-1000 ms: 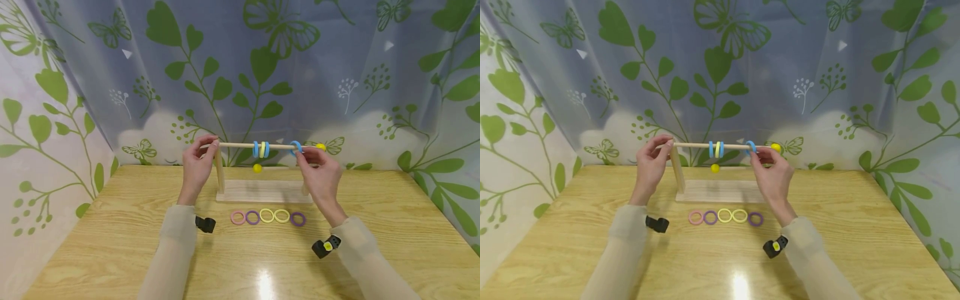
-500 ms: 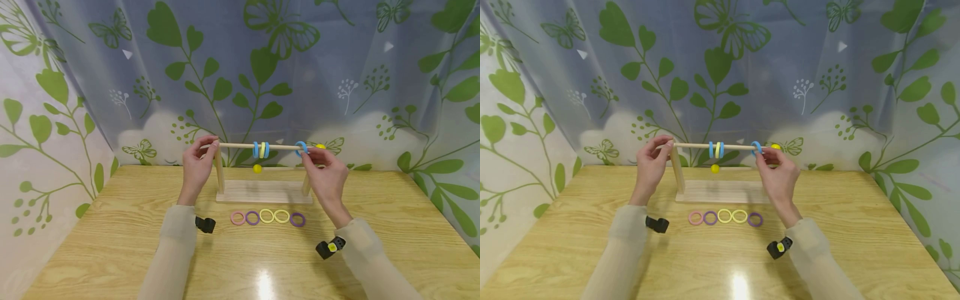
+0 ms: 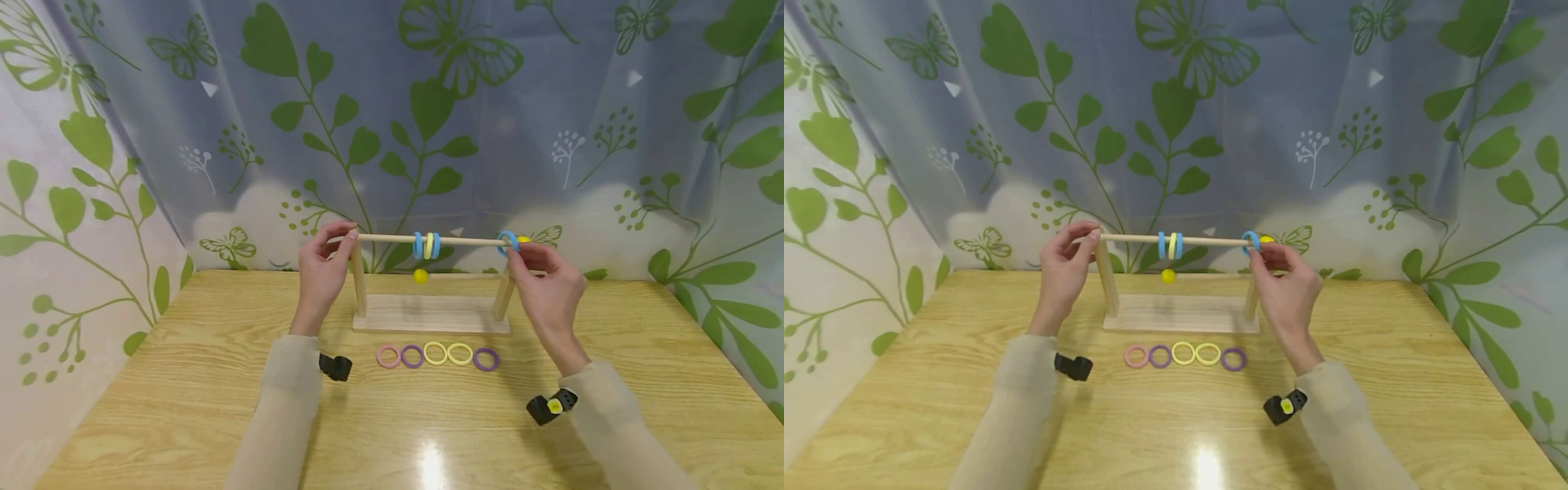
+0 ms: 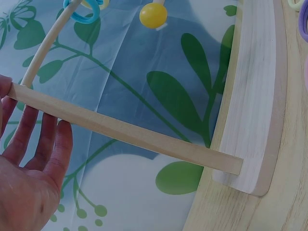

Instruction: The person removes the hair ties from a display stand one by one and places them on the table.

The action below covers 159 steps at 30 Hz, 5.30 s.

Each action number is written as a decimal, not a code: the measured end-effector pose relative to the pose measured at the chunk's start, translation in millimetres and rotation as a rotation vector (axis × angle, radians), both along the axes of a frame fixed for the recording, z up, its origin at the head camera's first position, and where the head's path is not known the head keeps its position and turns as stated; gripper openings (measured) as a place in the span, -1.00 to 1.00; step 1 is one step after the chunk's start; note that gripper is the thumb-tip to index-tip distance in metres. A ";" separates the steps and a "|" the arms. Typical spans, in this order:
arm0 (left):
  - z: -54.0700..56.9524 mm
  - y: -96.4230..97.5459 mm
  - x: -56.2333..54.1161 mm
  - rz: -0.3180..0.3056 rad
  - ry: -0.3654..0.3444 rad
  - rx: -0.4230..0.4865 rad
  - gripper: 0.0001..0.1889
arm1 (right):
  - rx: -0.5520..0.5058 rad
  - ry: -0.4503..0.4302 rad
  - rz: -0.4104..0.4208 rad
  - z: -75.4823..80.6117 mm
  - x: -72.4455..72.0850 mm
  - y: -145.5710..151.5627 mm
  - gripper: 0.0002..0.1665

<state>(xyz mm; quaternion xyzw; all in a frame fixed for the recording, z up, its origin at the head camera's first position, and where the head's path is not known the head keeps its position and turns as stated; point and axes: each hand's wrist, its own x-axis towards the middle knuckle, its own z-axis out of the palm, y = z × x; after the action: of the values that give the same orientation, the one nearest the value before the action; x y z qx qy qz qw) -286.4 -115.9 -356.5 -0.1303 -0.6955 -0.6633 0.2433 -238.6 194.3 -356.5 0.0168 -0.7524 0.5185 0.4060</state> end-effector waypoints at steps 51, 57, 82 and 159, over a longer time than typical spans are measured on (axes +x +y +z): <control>1.7 -0.4 0.8 -0.002 -0.009 -0.005 -0.79 | 0.064 -0.049 -0.106 -13.7 17.7 48.2 -0.79; 0.7 -1.3 0.1 -0.006 -0.004 0.002 -0.79 | 0.070 -0.069 -0.084 -18.2 21.9 51.8 -0.79; 1.2 -0.2 0.0 -0.003 -0.006 0.019 -0.79 | 0.187 -0.250 -0.035 -42.9 40.8 58.8 -0.85; 0.9 -0.9 0.1 0.003 -0.006 -0.003 -0.79 | 0.548 -0.679 0.288 -71.0 56.1 65.7 -0.88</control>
<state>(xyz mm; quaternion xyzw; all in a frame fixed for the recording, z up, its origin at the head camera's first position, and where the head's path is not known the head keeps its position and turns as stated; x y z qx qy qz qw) -286.3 -116.8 -355.7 -0.1276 -0.6973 -0.6625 0.2421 -182.4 260.0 -427.5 0.0572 -0.9421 0.3278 0.0410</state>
